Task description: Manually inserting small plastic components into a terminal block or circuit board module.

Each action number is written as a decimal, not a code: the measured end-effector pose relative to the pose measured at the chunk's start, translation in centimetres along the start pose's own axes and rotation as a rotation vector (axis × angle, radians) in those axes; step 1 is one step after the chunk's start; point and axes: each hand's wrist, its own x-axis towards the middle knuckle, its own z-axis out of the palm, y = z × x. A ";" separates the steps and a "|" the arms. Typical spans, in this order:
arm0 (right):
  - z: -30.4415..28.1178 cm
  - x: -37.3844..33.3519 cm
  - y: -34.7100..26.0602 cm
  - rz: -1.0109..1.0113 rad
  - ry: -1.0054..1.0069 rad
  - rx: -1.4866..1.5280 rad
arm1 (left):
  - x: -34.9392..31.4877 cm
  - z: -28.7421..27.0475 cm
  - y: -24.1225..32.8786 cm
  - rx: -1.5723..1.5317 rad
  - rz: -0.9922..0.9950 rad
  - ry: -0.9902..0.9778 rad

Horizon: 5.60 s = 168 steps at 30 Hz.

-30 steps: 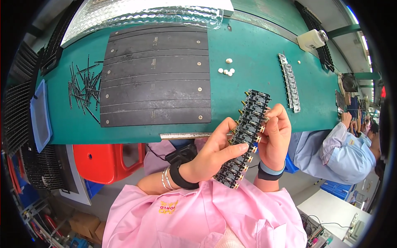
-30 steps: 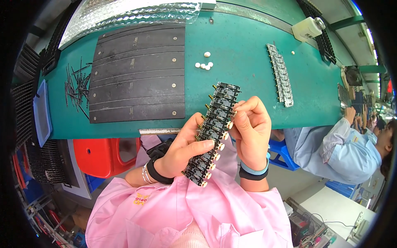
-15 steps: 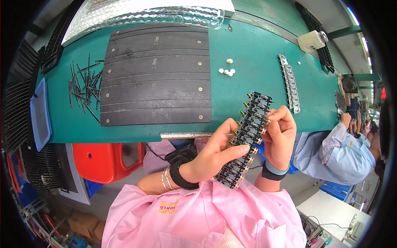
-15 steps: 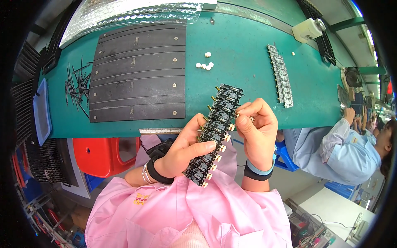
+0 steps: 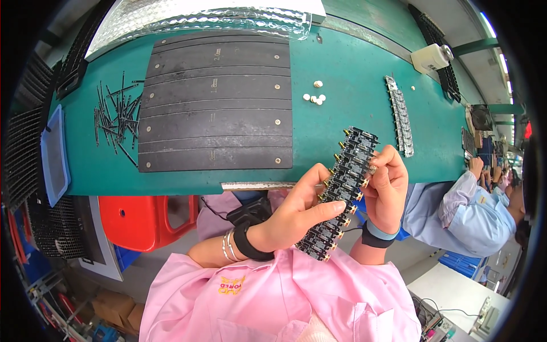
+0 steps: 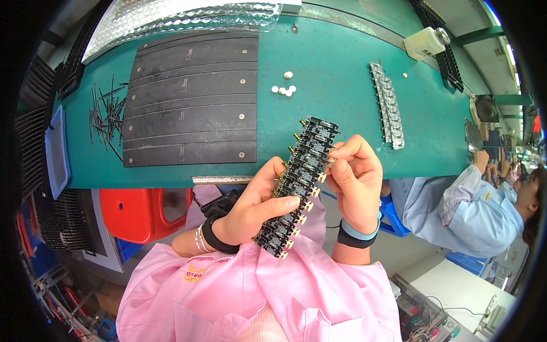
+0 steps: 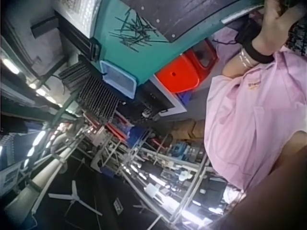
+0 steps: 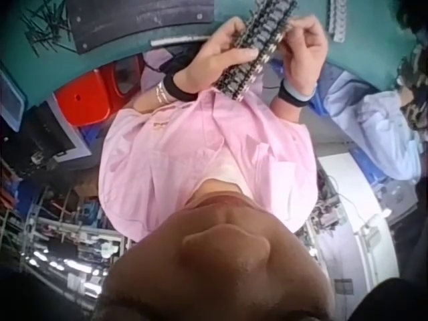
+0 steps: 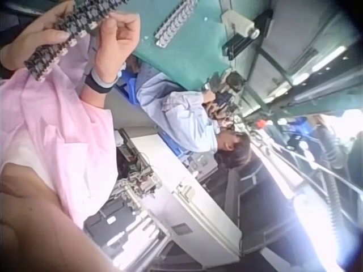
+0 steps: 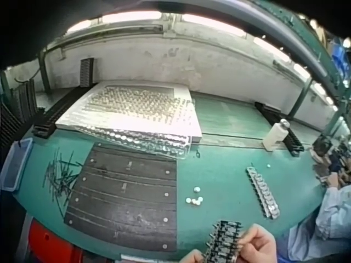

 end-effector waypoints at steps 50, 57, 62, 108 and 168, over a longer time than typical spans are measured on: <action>-0.5 0.4 -0.1 0.319 0.055 0.626 | -0.1 -0.3 0.3 -0.117 -0.099 0.082; -0.9 0.4 0.3 0.232 -0.024 0.587 | 0.0 -0.1 0.4 -0.101 -0.100 0.088; -0.9 0.5 0.8 0.200 -0.102 0.628 | 0.0 -0.1 0.3 -0.116 -0.111 0.080; 2.1 1.0 1.8 -0.117 0.217 -0.006 | 0.1 -0.2 -0.8 -0.029 -0.011 -0.003; -0.7 1.2 0.1 0.096 0.091 0.413 | 0.5 0.3 0.3 -0.227 -0.134 0.026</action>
